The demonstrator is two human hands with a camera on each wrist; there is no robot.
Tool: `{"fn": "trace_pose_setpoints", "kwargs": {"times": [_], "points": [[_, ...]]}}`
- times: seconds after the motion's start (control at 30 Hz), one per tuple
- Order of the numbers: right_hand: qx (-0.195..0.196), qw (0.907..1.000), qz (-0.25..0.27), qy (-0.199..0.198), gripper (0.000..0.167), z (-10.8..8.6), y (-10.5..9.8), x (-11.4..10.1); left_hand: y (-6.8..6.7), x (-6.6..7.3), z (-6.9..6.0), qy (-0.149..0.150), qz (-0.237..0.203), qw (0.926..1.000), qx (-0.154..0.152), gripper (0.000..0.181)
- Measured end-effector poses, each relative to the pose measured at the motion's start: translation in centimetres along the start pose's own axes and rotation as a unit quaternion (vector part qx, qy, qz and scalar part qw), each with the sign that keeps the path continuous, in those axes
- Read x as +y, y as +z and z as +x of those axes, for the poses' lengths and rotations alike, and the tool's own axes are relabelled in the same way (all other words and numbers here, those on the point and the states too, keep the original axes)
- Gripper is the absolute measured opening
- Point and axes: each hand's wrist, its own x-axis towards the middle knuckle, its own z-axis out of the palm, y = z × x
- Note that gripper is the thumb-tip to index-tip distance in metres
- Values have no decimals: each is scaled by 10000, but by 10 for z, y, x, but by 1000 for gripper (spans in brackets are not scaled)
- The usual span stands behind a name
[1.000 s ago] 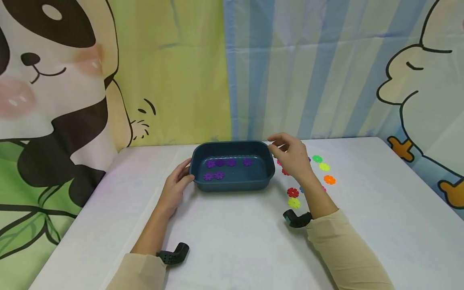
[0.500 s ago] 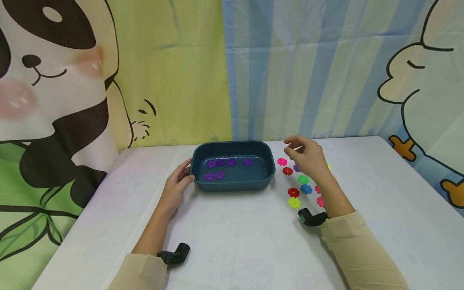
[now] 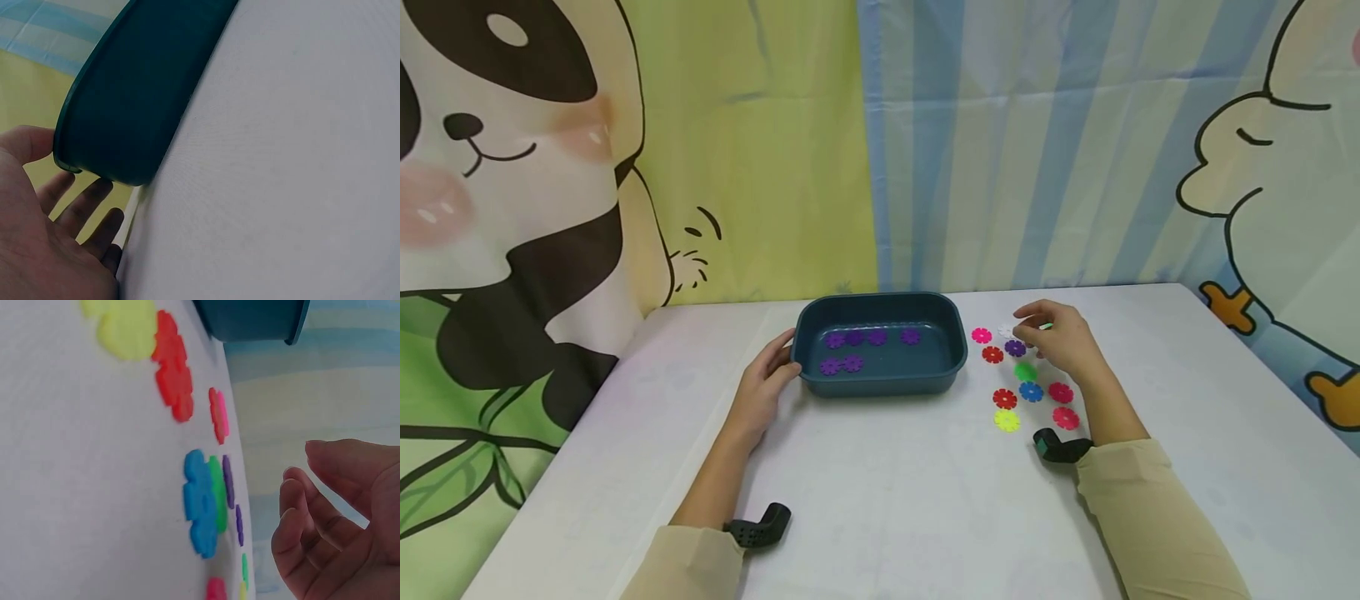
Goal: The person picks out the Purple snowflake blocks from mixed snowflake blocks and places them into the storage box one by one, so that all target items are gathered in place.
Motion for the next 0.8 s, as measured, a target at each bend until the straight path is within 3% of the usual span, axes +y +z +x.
{"fn": "trace_pose_setpoints", "kwargs": {"times": [0.27,0.53,0.8], "points": [[-100,9987,-6,497,45,0,2,8,-1,1,1,22,20,10000,-9,56],[-311,9968,-88,728,50,2,4,14,-1,0,2,0,56,10000,-9,55],[-271,9959,-309,802,52,5,9,19,0,0,0,7,-25,10000,-12,55]]}}
